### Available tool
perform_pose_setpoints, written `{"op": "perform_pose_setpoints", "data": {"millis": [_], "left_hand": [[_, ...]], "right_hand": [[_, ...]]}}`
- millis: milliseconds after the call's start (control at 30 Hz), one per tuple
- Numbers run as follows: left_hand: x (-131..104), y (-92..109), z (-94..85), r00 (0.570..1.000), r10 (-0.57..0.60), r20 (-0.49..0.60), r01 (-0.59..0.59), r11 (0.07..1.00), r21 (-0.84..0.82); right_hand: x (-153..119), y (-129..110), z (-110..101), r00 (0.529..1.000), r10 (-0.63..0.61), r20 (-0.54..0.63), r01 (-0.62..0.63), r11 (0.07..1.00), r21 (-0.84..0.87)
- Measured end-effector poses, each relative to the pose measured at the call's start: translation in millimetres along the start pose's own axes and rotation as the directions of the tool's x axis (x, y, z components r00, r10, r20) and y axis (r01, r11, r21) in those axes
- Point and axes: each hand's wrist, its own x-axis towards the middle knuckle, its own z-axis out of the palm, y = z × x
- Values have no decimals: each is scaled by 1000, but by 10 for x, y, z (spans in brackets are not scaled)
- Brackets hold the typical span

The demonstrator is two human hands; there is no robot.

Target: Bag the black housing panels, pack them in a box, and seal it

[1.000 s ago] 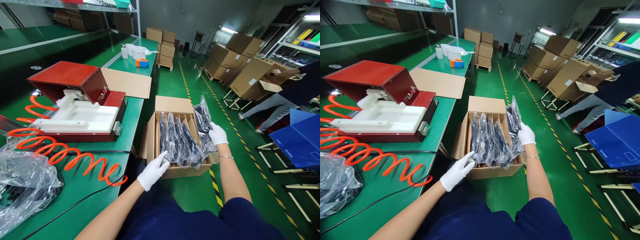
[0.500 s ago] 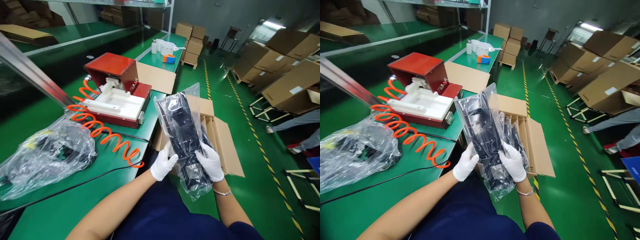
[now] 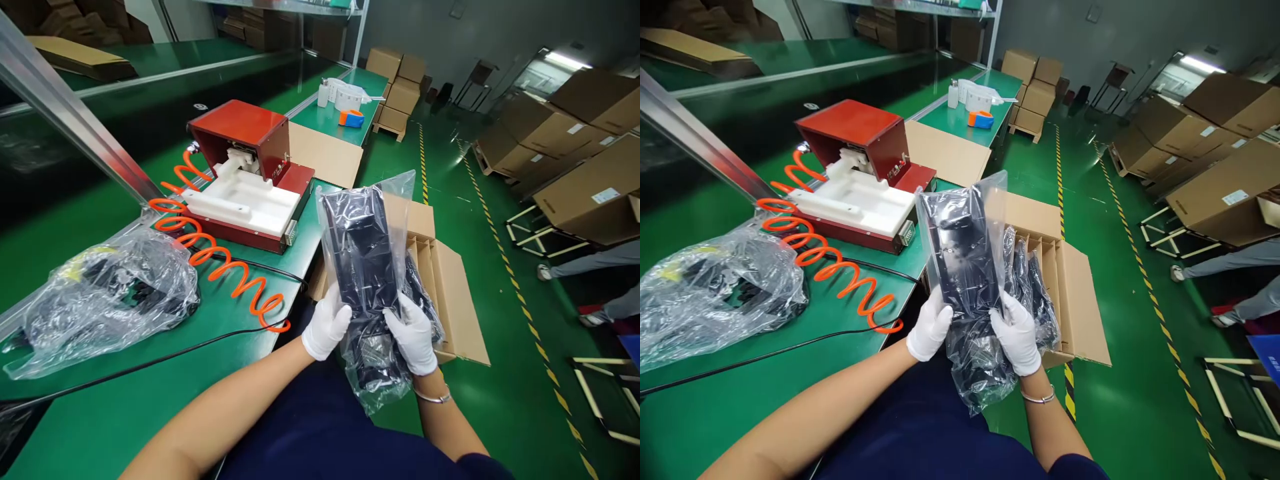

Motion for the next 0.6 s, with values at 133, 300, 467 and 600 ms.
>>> {"op": "perform_pose_setpoints", "data": {"millis": [133,300,467,600], "left_hand": [[7,-47,-21,997,32,-63,-28,998,63],[15,-59,-12,998,68,-14,-67,995,68],[4,-38,-4,997,35,66,-39,998,51],[17,-33,-19,999,45,28,-48,992,113]], "right_hand": [[3,-31,34,998,-59,24,61,996,-61],[-19,38,12,999,-54,2,54,995,-88],[-46,101,-12,999,0,-36,-2,999,-33],[-43,-2,3,999,29,-20,-29,1000,6]]}}
